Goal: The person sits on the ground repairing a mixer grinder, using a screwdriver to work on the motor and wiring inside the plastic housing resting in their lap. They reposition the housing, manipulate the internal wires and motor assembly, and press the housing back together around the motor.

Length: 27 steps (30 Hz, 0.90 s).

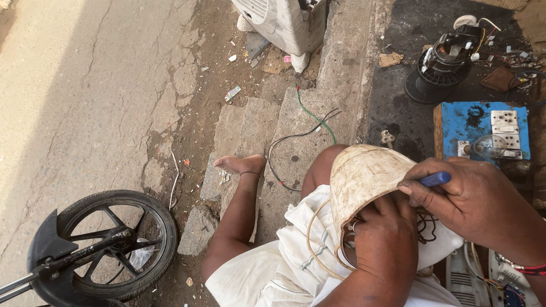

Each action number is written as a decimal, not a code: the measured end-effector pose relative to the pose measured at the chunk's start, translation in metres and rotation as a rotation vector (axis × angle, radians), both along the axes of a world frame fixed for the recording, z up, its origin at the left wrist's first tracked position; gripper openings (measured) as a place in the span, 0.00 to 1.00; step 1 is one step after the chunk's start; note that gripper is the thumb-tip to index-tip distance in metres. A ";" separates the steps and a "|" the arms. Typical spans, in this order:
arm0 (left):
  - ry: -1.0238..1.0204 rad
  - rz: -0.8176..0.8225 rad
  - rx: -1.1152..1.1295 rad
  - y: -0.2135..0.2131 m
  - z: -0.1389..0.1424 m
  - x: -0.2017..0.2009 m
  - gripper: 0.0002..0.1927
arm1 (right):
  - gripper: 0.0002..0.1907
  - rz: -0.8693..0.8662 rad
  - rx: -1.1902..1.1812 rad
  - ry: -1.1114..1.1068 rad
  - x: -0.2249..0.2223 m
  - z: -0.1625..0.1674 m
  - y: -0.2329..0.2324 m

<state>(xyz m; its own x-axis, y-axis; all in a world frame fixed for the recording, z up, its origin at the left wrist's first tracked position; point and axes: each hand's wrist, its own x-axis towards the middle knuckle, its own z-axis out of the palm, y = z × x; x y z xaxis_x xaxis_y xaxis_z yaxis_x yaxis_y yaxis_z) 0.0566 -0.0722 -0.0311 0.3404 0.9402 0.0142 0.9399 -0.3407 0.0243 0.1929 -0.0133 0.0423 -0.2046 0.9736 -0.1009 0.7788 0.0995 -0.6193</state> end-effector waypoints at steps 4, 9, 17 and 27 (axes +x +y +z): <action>0.074 0.016 0.010 -0.001 -0.004 0.004 0.24 | 0.11 -0.047 -0.100 0.007 0.000 0.001 0.000; 0.059 -0.042 -0.136 0.004 -0.009 0.006 0.20 | 0.14 0.033 -0.066 -0.060 -0.005 0.000 -0.004; -0.169 -0.088 0.049 -0.009 -0.001 -0.015 0.34 | 0.12 -0.032 -0.096 -0.058 0.009 -0.002 0.001; -0.314 -0.189 0.111 -0.033 0.008 -0.027 0.30 | 0.10 -0.087 -0.042 0.008 0.045 -0.023 -0.011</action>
